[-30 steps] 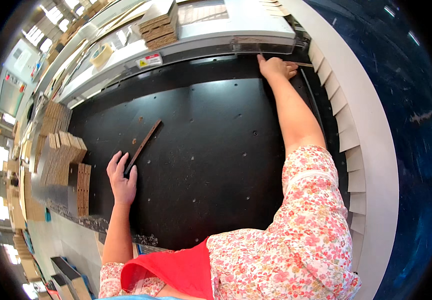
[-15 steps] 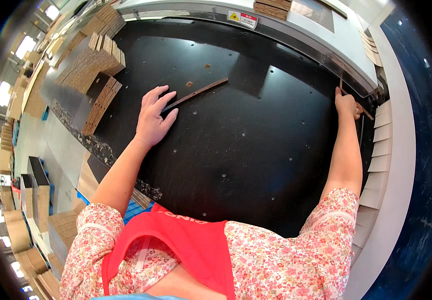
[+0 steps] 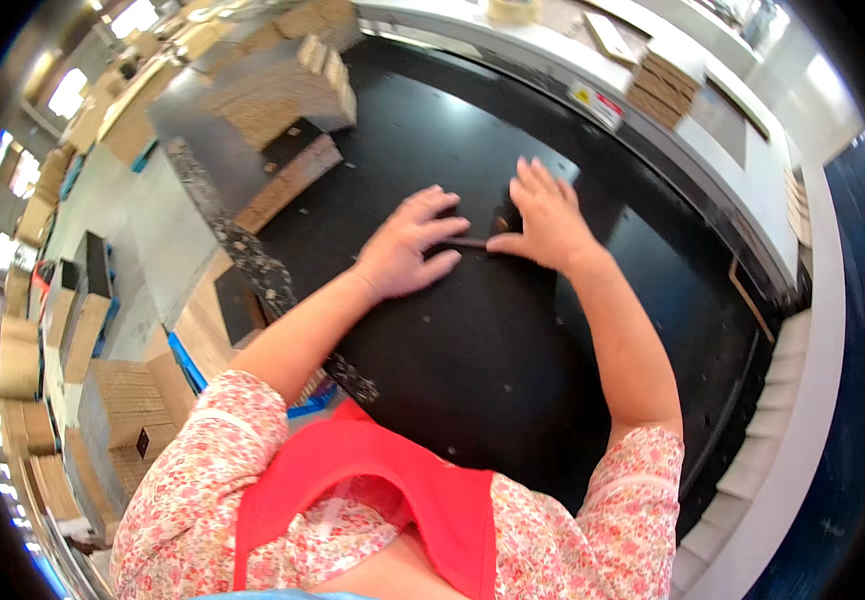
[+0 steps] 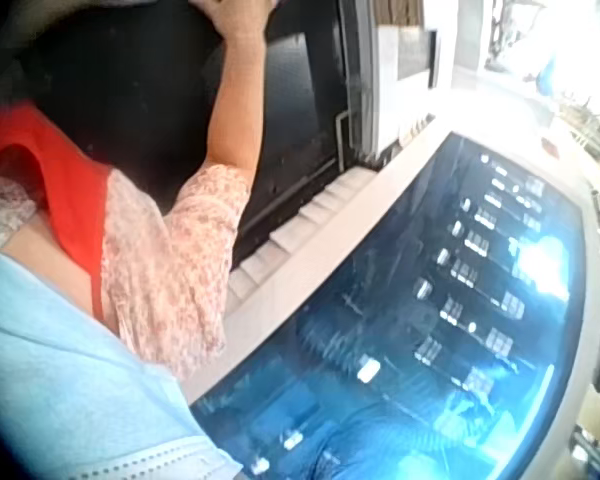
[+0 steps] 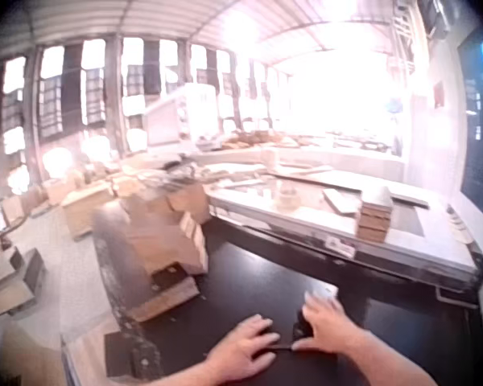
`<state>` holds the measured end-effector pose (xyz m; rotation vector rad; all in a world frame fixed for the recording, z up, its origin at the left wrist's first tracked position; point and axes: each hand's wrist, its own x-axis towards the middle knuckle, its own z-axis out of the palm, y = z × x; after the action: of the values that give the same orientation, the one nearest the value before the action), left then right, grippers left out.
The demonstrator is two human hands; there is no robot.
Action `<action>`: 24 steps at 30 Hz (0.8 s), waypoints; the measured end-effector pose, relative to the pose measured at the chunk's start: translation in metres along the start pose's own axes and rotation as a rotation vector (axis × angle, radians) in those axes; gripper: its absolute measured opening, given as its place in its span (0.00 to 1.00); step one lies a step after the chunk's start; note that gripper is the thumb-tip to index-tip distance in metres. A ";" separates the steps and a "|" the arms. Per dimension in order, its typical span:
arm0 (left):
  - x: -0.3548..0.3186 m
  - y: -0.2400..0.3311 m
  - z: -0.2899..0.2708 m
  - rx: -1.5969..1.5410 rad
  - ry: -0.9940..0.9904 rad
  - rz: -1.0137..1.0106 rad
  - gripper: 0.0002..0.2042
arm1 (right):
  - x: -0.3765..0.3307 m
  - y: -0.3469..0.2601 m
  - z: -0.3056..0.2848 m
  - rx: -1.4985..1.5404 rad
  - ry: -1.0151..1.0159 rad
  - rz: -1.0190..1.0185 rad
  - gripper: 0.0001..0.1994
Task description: The person assembles dark wood panels by hand on a workstation, checking their alignment and then stacking them on a blue pallet.
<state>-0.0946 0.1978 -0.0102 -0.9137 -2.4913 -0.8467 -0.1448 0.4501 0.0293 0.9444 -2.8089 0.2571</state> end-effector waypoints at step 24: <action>-0.002 -0.006 0.008 -0.011 0.045 -0.065 0.13 | -0.229 0.171 -0.101 -0.432 -0.158 1.040 0.16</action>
<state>-0.0985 0.1987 -0.0199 -0.8116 -2.4916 -0.8934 -0.0591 0.7392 0.0600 -0.6419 -3.0129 -0.3180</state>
